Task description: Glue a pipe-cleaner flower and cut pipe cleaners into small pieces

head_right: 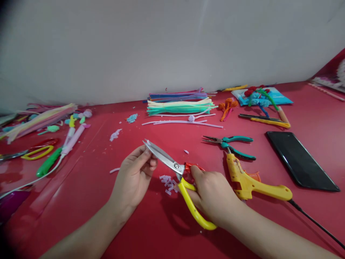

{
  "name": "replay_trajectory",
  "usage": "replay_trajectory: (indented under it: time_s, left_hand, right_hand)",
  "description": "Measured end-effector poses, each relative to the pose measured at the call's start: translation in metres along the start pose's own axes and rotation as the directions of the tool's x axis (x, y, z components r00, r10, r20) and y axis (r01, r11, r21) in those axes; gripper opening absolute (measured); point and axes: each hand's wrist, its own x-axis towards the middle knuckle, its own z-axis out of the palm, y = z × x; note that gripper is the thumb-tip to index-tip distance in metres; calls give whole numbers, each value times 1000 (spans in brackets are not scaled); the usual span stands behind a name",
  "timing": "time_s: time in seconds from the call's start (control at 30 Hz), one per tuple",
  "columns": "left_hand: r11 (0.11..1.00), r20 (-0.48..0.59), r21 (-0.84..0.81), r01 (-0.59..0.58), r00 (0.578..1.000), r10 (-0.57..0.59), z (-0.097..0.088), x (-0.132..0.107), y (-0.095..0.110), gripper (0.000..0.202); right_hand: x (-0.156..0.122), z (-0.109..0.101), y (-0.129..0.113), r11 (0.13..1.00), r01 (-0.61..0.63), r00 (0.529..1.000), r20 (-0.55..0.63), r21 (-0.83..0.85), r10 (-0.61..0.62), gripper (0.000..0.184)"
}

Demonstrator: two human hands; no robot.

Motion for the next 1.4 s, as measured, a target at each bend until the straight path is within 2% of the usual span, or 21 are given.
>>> replay_trajectory:
  time_s: [0.27,0.5,0.6,0.77,0.87,0.97,1.07,1.23,1.4]
  left_hand:
    - [1000,10,9,-4,1000,4,-1,0,1,6]
    - [995,53,53,81,995,-84,0,1,-4,10]
    - [984,85,99,147,984,-156,2,1,-8,13]
    - [957,118,216,193,968,-222,0,3,-12,16]
    - [911,132,385,145,969,-210,-1,4,-14,16]
    - [823,168,567,39,972,-162,2,2,-16,14]
    - [728,223,683,-68,968,-118,11,-4,-16,11]
    - [606,289,778,-167,951,-110,24,-13,-16,7]
    - [516,319,823,-237,945,-76,20,-4,-20,9]
  right_hand:
    - [-1,1,0,997,-36,999,1,72,36,22]
    - [2,-9,2,947,-79,997,38,311,71,25]
    - [3,-15,2,894,-97,995,33,438,91,26]
    - [7,-18,1,747,-181,983,117,640,138,26]
    - [9,-19,4,741,-162,985,62,652,161,22]
    - [12,-22,8,736,-135,982,-7,663,187,17]
    - [13,-24,9,690,-138,978,-13,711,209,14]
    - [12,-20,8,610,-165,983,75,775,169,6]
    - [10,-21,9,667,-82,981,-56,740,183,7]
